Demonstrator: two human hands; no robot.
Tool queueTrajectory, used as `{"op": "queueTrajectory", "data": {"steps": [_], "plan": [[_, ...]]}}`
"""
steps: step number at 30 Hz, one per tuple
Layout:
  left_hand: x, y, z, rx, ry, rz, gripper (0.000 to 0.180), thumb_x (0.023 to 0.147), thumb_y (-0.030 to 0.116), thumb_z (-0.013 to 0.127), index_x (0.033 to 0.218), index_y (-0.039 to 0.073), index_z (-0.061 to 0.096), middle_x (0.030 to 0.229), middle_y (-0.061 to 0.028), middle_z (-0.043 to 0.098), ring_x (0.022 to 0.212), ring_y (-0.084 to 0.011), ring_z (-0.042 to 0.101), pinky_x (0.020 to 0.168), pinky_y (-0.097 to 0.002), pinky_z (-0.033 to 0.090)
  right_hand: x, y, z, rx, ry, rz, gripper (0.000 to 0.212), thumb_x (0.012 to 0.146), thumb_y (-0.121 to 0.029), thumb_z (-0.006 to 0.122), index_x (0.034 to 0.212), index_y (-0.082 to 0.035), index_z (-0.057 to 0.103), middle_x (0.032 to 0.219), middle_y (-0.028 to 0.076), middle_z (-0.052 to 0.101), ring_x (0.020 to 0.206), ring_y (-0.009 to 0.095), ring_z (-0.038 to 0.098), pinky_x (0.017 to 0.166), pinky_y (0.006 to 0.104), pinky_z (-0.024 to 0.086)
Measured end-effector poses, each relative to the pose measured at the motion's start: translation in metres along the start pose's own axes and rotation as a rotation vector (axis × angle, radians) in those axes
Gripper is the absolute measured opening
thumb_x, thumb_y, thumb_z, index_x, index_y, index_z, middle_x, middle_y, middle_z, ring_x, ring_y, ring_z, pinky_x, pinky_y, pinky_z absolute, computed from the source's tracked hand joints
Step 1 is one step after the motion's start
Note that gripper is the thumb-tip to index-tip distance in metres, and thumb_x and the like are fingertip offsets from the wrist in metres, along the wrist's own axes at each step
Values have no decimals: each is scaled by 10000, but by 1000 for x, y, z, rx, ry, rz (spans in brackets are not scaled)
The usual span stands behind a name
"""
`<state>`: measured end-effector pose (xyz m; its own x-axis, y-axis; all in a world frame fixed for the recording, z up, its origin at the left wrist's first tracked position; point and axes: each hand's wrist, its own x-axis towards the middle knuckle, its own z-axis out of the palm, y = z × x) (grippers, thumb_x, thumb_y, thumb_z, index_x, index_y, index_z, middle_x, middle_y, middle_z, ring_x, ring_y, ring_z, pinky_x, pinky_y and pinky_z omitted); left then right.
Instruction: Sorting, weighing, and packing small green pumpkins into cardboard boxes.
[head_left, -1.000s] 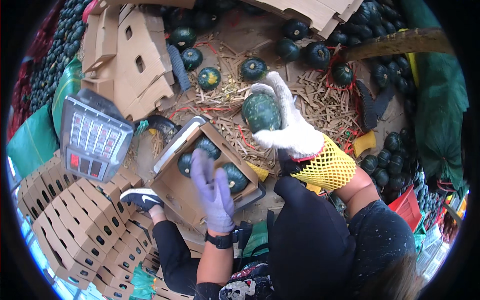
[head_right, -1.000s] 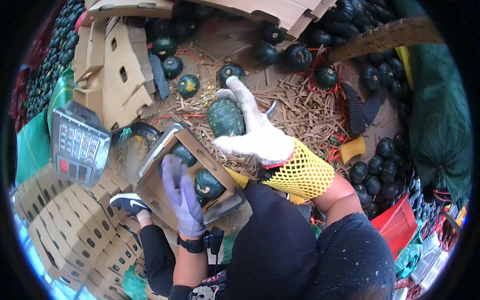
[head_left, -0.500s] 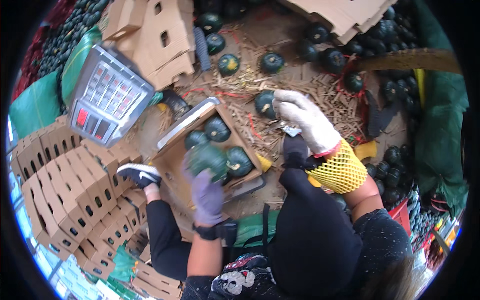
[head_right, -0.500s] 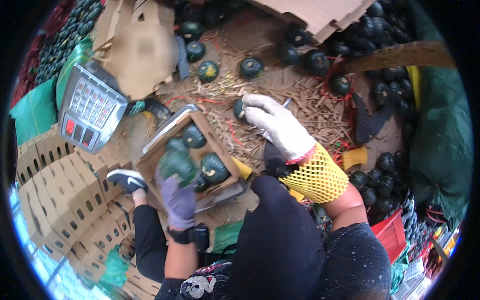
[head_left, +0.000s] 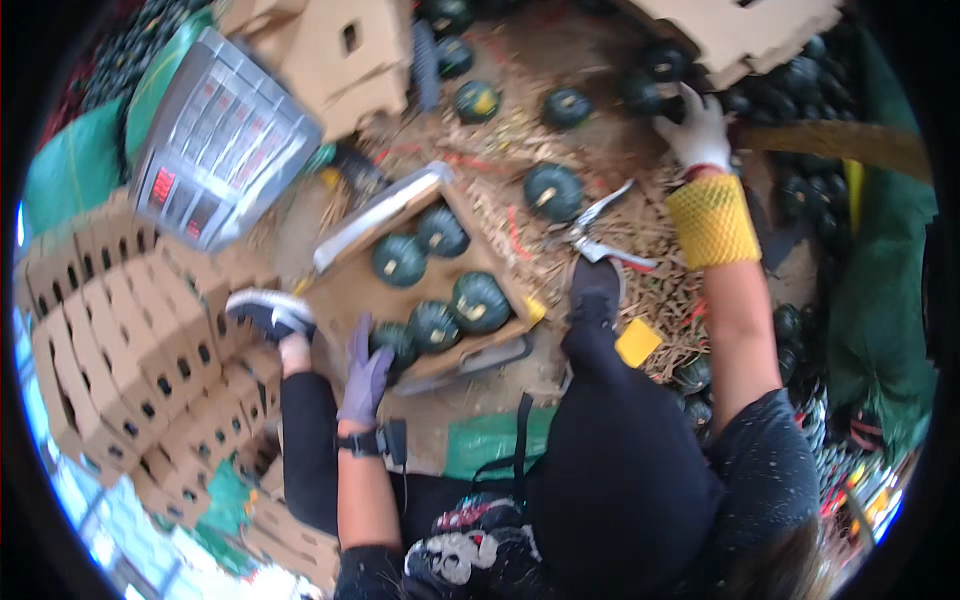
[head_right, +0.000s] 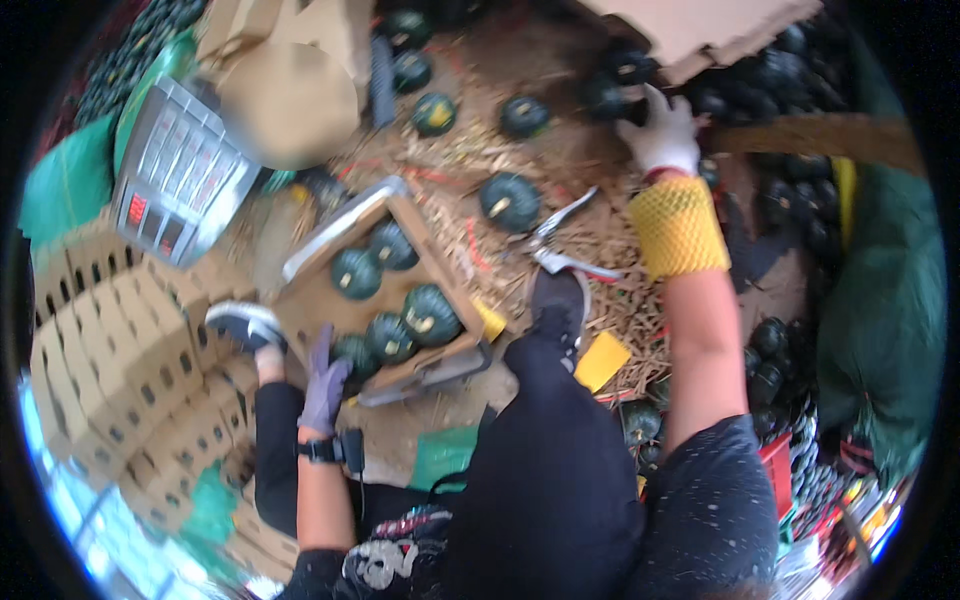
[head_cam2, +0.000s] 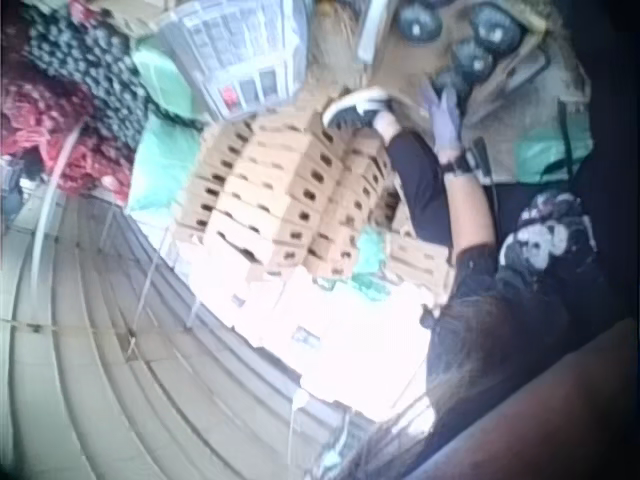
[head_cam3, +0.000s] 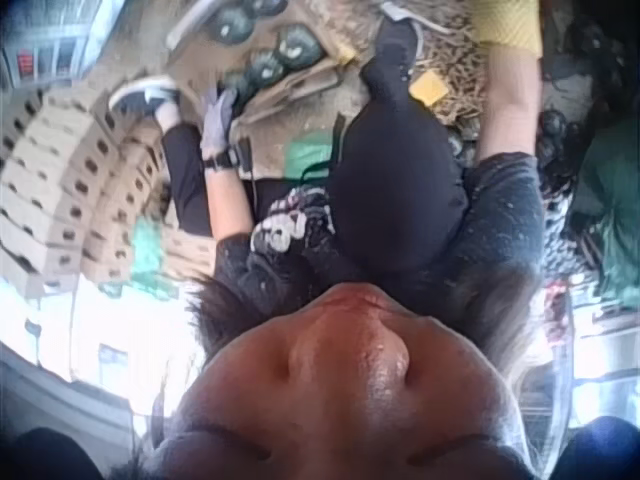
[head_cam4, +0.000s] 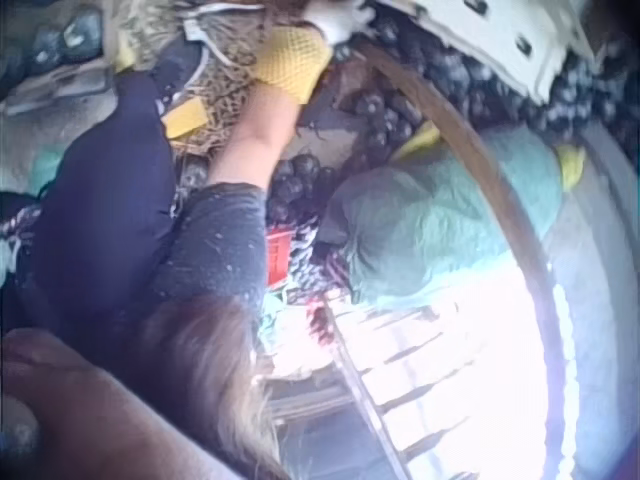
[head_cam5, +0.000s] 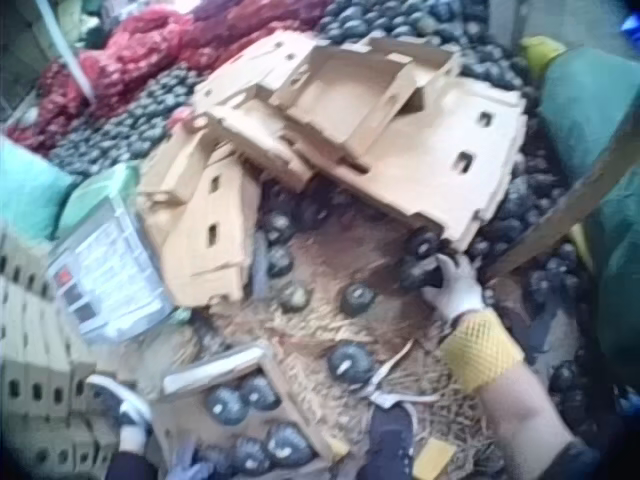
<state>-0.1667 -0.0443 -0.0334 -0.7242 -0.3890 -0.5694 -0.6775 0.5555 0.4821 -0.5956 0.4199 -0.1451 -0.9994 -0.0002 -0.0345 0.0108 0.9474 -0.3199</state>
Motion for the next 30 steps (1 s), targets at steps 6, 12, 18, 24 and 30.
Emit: {"op": "queueTrajectory", "data": {"steps": [6,12,18,24,30], "plan": [[-10,28,-17,-602,413,-143,565,1007,224,608,1496,-4,441,1454,-145,510,1296,-249,523,1107,-370,421,22,35,6,783,-58,174,737,854,-340,779,1485,-80,498,1305,158,650,1152,281,654,971,411,534],[-18,102,-14,-793,271,22,663,1063,366,517,1564,-9,298,1457,-171,481,1341,-271,507,1142,-394,430,-97,-106,-74,1655,-348,299,486,931,-284,670,1378,-116,579,1254,135,661,1066,296,689,923,444,573],[-33,181,20,-1365,19,151,649,1021,386,604,1568,227,293,1438,-165,480,1291,-280,561,1076,-456,502,-148,-174,-137,1086,-878,-577,352,848,-108,735,1186,-11,715,1417,214,567,1326,347,540,1127,431,401],[-5,94,-2,-1192,303,-72,659,990,366,648,1526,174,318,1433,-119,489,1257,-253,578,931,-444,582,-136,-108,-65,428,-511,-458,366,871,-223,734,1189,-44,698,1275,196,644,1171,385,633,997,436,511],[45,73,-29,-902,243,-196,700,978,344,656,1539,73,337,1454,-114,472,1249,-246,570,953,-397,565,-142,-85,-27,33,-471,-551,702,755,-393,756,1354,-63,600,1434,194,542,1335,408,496,1124,460,407]]}}
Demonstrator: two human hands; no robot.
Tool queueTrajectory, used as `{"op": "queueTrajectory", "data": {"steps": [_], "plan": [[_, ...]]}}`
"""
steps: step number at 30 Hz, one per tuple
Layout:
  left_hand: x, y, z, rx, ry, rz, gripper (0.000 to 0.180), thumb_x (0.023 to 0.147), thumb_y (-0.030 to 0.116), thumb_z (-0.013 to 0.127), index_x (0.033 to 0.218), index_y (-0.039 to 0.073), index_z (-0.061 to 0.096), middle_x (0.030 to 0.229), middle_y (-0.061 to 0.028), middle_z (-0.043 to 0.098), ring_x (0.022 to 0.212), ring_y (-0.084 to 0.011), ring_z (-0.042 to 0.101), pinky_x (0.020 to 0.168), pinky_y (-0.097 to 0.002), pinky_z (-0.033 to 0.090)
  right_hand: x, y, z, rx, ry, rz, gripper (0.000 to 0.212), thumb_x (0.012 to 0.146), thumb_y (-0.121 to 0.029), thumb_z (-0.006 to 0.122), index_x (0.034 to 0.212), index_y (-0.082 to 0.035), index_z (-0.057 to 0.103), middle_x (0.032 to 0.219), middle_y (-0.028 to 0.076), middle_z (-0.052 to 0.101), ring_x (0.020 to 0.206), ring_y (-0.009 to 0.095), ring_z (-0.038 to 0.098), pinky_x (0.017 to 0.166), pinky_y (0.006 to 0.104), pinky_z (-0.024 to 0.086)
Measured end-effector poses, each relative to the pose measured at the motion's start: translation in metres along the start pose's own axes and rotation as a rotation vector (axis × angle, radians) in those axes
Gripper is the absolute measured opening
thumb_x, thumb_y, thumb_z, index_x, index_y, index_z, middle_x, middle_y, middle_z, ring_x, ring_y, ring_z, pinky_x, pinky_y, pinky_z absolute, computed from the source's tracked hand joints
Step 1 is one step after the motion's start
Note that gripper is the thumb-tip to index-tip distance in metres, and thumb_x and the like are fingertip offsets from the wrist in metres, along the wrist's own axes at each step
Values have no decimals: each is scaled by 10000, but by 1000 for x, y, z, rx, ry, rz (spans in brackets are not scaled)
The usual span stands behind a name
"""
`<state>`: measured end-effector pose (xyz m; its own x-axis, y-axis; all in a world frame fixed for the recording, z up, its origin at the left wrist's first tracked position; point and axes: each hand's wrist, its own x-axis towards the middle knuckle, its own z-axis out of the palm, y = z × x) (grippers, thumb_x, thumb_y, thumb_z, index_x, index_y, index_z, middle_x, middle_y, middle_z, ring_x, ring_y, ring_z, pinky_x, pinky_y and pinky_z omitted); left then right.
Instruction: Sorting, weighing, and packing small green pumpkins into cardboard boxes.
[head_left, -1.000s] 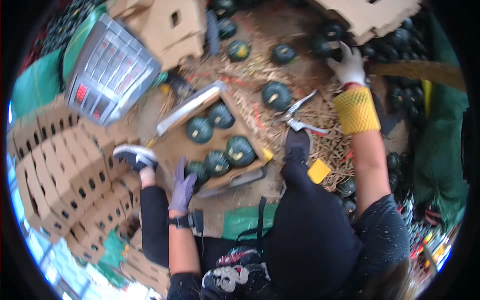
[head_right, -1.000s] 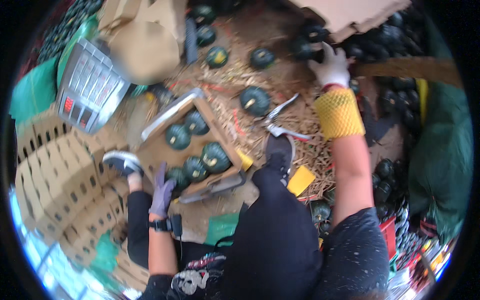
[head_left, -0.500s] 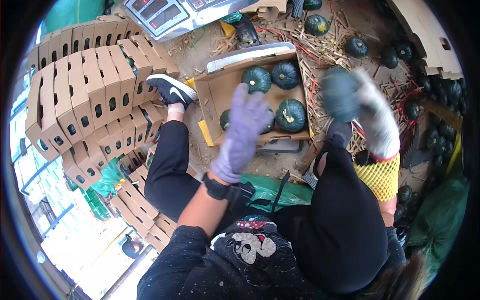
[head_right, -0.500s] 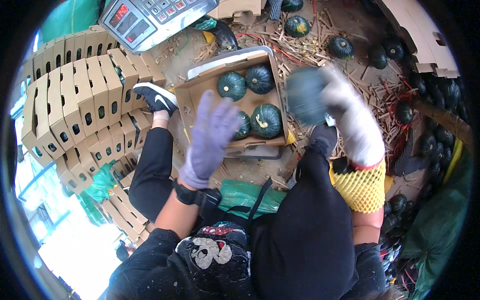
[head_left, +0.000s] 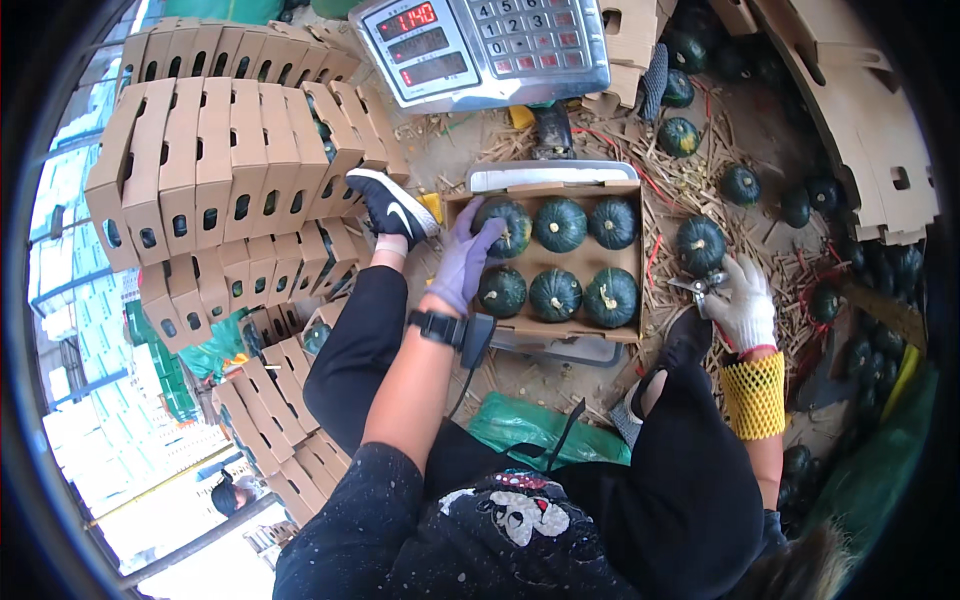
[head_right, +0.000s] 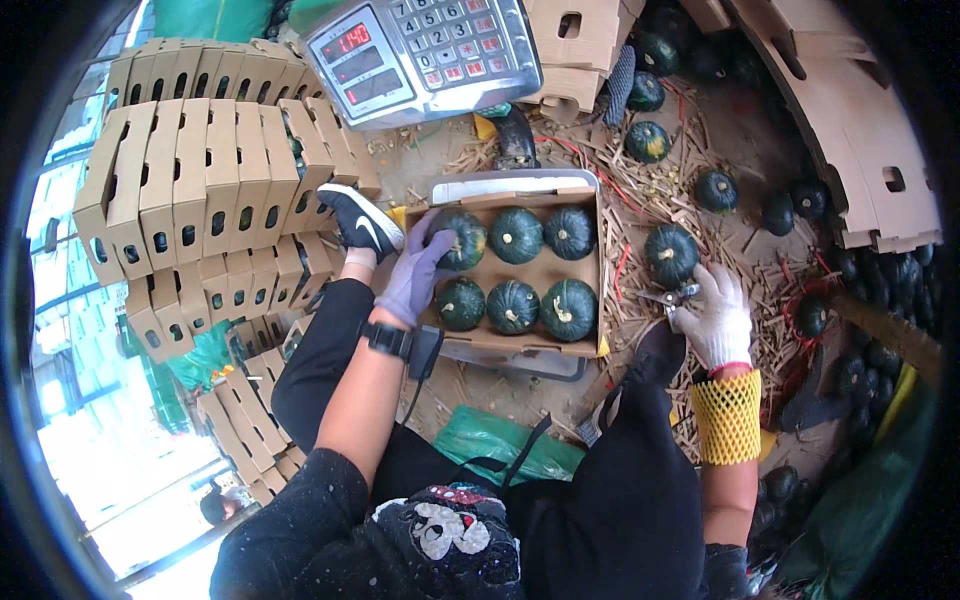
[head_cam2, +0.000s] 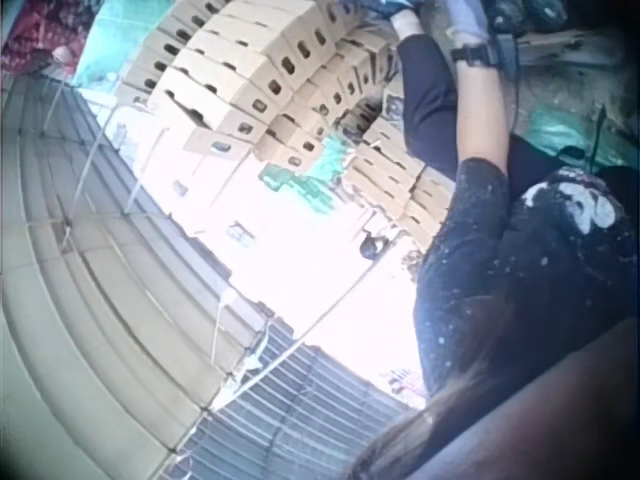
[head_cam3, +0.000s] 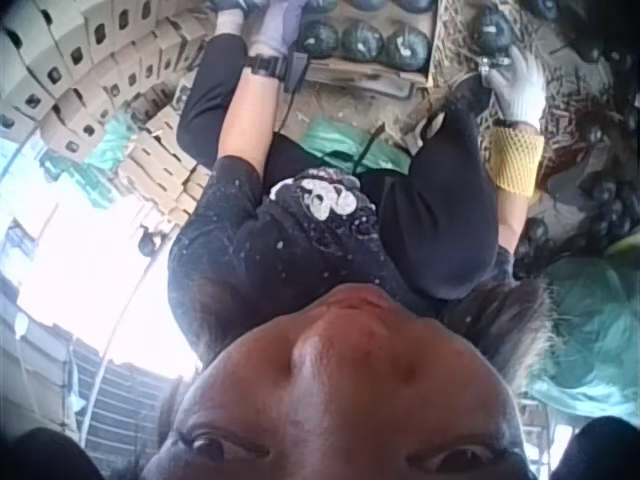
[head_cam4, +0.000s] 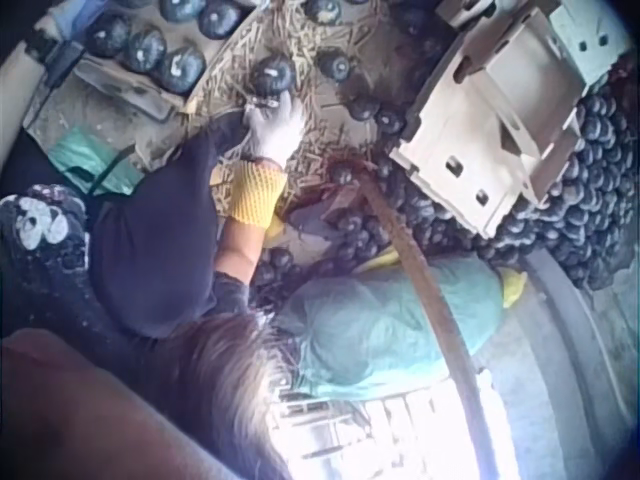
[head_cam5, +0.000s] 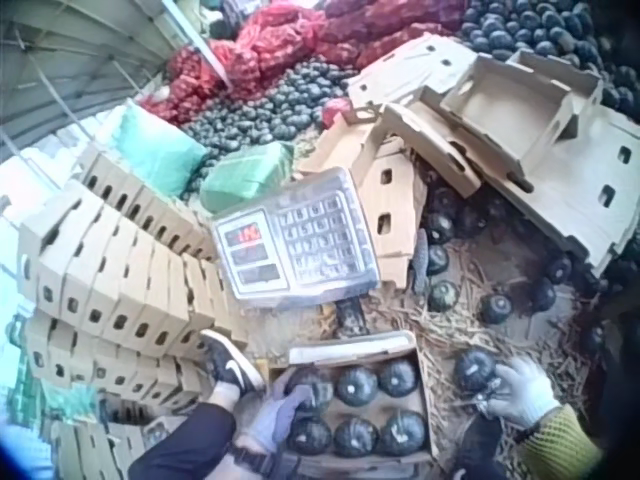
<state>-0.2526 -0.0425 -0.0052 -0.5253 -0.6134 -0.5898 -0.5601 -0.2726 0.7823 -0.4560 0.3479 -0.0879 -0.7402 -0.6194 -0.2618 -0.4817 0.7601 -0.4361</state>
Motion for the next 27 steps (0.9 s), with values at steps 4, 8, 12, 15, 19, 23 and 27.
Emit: {"op": "queueTrajectory", "data": {"steps": [4,8,12,15,19,23,27], "plan": [[9,-16,-7,-46,-9,27,691,990,295,627,1574,62,339,1454,-155,494,1259,-272,569,980,-386,551,2,9,14,-211,-56,-18,838,687,-404,795,1435,-145,518,1450,141,515,1392,361,422,1140,625,300],[-10,-34,-25,147,285,295,632,1027,285,580,1537,-11,351,1498,-205,461,1404,-291,433,1176,-387,331,7,-8,-2,-360,-312,-34,918,671,-431,841,1475,-170,485,1470,141,507,1444,355,381,1177,594,277],[-50,-23,-34,182,235,322,598,1047,255,564,1536,-7,342,1509,-226,427,1409,-295,425,1149,-370,359,4,-14,-2,-337,-448,79,852,685,-336,833,1457,-217,492,1266,196,577,1270,382,525,1085,553,372],[-70,-35,-40,315,269,392,550,1040,186,581,1513,-1,371,1502,-201,407,1380,-283,446,1128,-397,408,-11,-10,8,-297,-326,95,665,727,-343,792,1347,-192,604,1177,203,599,1138,401,600,990,510,469],[-98,-33,-40,455,296,371,565,1002,162,645,1493,22,404,1481,-181,403,1345,-293,470,1093,-400,458,-33,-22,0,-54,-306,158,544,755,-284,756,1258,-118,630,1167,211,620,1096,408,633,965,482,511],[-90,-49,-38,696,208,344,658,940,227,730,1487,31,420,1451,-209,460,1349,-345,470,1109,-410,441,-59,-10,5,200,-216,226,556,776,-239,740,1292,-98,593,1221,207,643,1119,407,642,979,453,511],[-45,-84,-16,988,91,345,871,804,377,845,1487,35,426,1427,-227,517,1337,-381,492,1124,-435,417,-77,11,7,100,-214,145,585,786,-285,763,1310,-94,588,1186,198,669,1135,402,641,979,448,511]]}}
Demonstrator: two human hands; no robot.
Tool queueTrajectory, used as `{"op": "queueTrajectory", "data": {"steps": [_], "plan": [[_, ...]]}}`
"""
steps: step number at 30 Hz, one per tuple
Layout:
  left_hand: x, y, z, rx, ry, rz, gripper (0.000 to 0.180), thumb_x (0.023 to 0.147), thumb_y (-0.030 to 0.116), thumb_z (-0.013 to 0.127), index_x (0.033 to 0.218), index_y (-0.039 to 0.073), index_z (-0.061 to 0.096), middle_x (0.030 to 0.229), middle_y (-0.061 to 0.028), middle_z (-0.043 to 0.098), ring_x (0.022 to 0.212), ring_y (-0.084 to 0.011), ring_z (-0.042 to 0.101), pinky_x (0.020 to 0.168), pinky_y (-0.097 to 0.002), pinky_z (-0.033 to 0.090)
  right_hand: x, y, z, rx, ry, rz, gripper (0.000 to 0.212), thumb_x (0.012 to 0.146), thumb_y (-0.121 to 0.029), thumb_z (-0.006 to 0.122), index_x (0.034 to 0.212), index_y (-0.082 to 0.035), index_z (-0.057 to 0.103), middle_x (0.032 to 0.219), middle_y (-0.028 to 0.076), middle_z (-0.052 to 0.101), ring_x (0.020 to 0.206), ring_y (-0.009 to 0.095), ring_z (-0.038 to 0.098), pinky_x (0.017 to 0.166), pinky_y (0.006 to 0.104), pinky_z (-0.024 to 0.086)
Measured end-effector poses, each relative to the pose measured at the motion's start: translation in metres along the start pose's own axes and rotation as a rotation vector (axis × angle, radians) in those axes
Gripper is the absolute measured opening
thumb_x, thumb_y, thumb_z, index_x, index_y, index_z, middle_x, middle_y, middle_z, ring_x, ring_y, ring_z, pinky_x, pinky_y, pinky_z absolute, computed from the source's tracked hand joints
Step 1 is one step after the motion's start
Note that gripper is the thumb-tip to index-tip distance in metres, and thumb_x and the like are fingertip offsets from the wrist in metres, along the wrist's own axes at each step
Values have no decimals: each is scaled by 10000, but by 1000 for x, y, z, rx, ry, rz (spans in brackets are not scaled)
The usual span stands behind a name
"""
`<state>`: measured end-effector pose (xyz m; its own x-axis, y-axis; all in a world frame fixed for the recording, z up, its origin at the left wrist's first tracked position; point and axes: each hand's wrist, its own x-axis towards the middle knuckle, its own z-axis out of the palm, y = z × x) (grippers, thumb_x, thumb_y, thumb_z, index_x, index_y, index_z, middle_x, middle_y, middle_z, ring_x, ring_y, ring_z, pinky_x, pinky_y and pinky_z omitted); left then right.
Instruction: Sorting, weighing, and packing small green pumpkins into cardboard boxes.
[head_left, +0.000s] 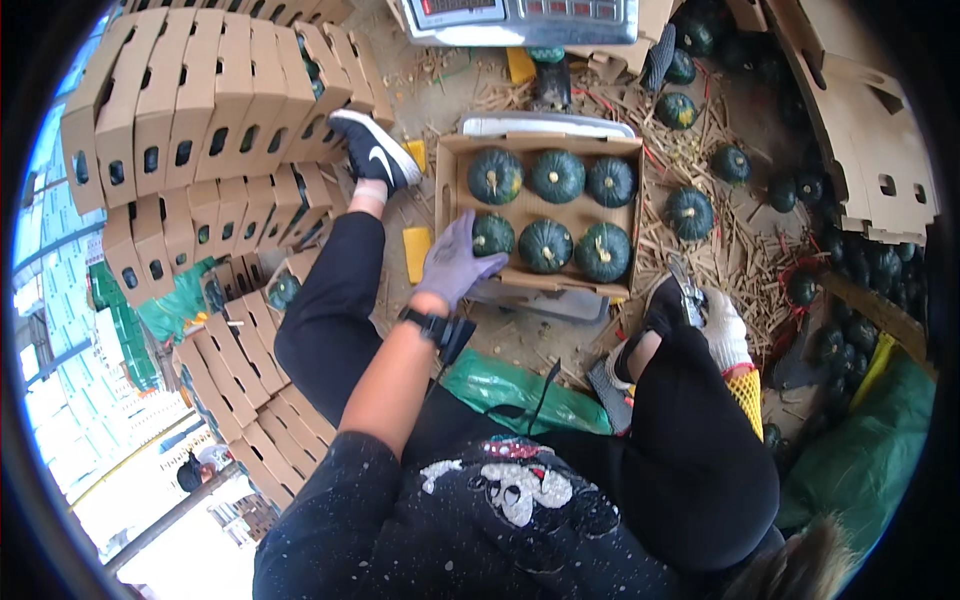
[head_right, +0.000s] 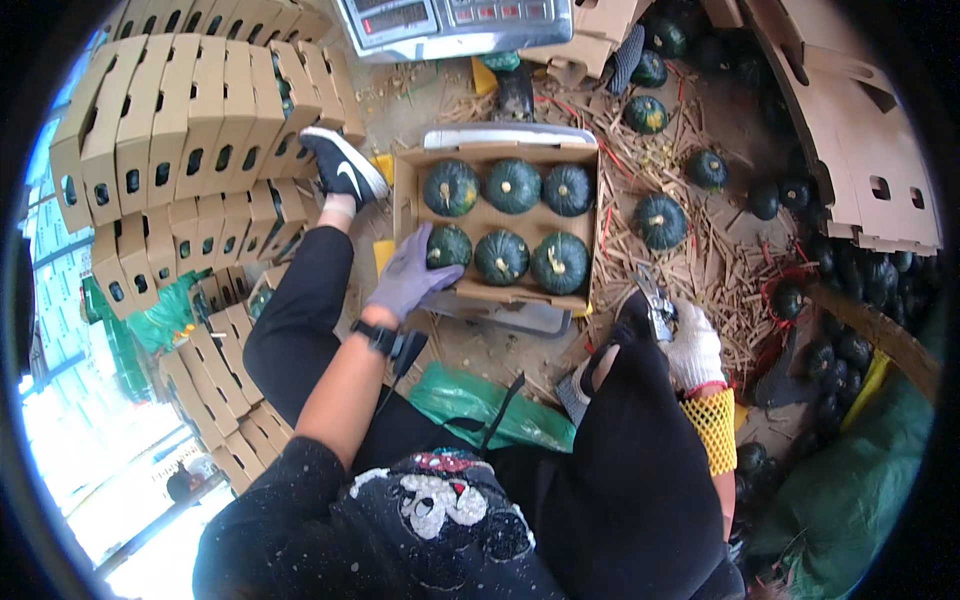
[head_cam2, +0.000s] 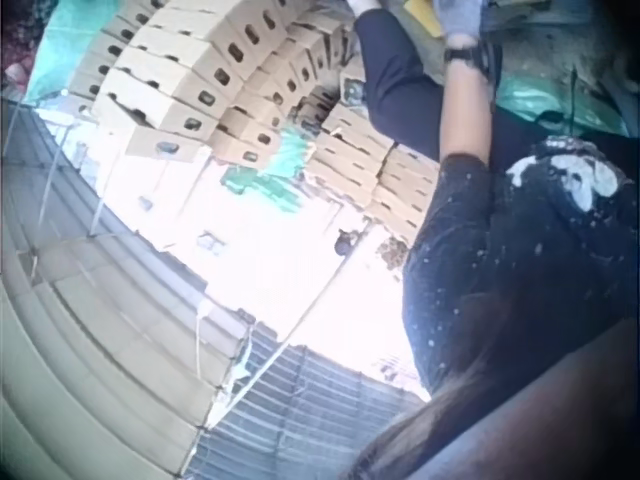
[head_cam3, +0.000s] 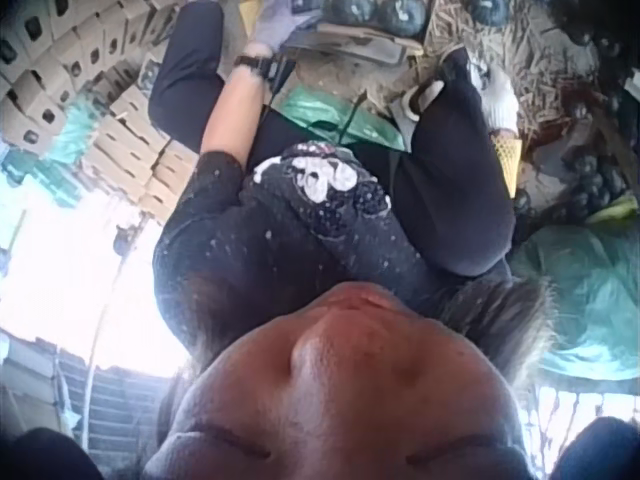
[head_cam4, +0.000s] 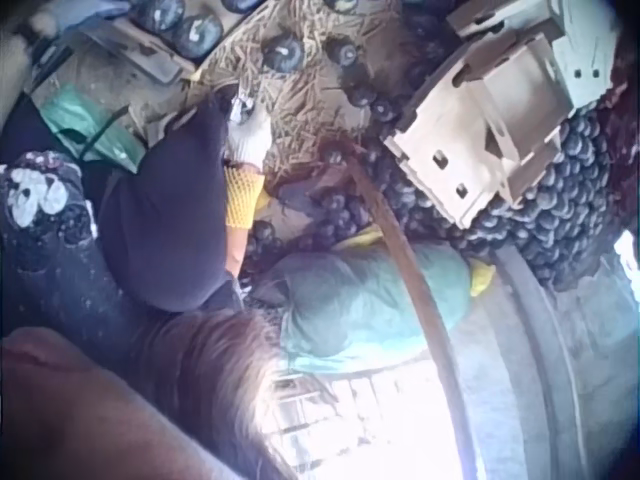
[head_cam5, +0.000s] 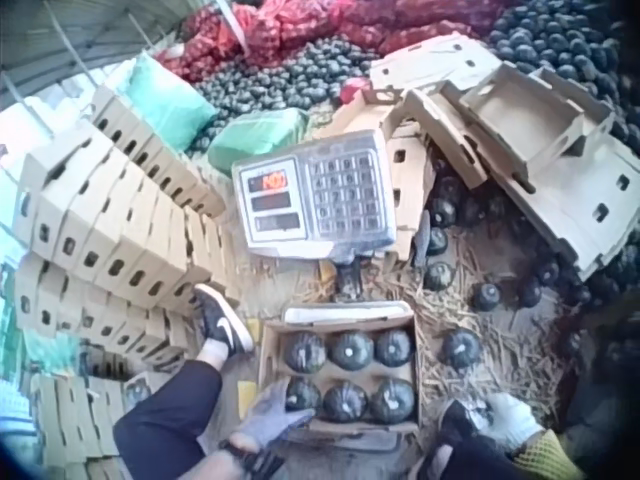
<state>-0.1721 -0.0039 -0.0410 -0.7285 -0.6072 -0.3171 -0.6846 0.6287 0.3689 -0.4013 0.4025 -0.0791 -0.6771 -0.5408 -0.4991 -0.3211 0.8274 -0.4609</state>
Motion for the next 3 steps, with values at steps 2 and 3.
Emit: {"op": "queueTrajectory", "data": {"steps": [2,3], "plan": [[9,5,3,34,-56,-11,912,772,419,864,1482,40,437,1412,-229,531,1320,-381,512,1115,-438,419,-3,-7,0,20,-97,126,633,819,-326,762,1380,-108,568,1274,202,654,1178,383,635,998,454,500],[19,8,-8,-67,-109,-70,949,741,434,882,1480,45,430,1405,-223,531,1311,-379,516,1109,-439,424,5,-20,3,31,-146,168,639,846,-330,744,1419,-123,555,1315,203,644,1195,375,632,1006,459,495]]}}
